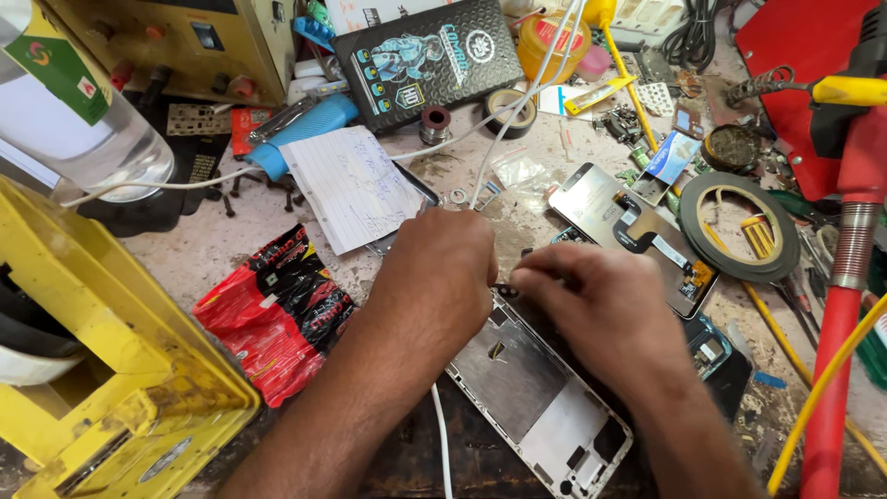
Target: The person uses a metal pick to scrape and clean the interior of a white smartphone chassis, then applies adhesive from a tube to the chassis surface. The work is performed on a cluttered bench with other phone parts and tools nearby.
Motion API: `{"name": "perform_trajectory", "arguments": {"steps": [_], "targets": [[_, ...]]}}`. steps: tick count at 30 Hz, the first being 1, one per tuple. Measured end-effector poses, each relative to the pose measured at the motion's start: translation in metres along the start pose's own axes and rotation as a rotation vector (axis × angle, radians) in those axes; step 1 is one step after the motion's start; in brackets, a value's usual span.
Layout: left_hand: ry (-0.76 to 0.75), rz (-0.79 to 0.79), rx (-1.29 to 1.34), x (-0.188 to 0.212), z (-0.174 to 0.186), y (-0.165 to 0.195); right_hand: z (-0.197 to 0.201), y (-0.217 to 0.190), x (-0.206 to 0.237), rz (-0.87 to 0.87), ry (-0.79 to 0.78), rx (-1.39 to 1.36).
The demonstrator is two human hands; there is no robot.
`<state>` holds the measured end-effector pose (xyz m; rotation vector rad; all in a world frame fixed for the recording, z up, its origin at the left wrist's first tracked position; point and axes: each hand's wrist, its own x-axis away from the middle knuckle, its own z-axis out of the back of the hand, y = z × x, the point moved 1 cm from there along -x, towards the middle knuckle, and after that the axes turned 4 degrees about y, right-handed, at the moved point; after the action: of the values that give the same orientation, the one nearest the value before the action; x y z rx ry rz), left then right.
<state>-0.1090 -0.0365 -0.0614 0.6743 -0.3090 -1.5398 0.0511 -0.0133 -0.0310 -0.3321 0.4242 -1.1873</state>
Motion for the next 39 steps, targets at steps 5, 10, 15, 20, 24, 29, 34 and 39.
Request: {"name": "perform_trajectory", "arguments": {"steps": [5,10,15,20,24,29,34,39], "targets": [[-0.019,0.003,-0.016,-0.001,0.001,0.001,0.003,0.001,-0.001,-0.096,-0.128,0.058],[0.04,-0.015,0.006,0.001,-0.003,-0.004,0.007,-0.011,0.011,-0.03,-0.201,0.091],[0.123,-0.097,0.008,0.002,-0.007,-0.006,0.005,-0.004,0.003,-0.167,-0.254,0.103],[0.196,-0.141,0.063,0.005,-0.004,-0.006,-0.002,-0.001,-0.017,-0.193,-0.28,0.135],[0.068,-0.044,0.0,0.003,-0.005,-0.007,-0.004,-0.014,-0.018,-0.082,-0.195,0.134],[0.163,-0.087,-0.011,0.003,-0.005,-0.009,0.011,-0.013,-0.007,-0.076,0.05,0.052],[0.089,-0.057,-0.038,0.003,-0.005,-0.01,0.021,0.027,0.03,-0.012,0.004,0.196],[0.077,-0.06,-0.035,0.003,-0.004,-0.009,-0.008,0.054,0.067,0.233,0.01,0.136]]}}
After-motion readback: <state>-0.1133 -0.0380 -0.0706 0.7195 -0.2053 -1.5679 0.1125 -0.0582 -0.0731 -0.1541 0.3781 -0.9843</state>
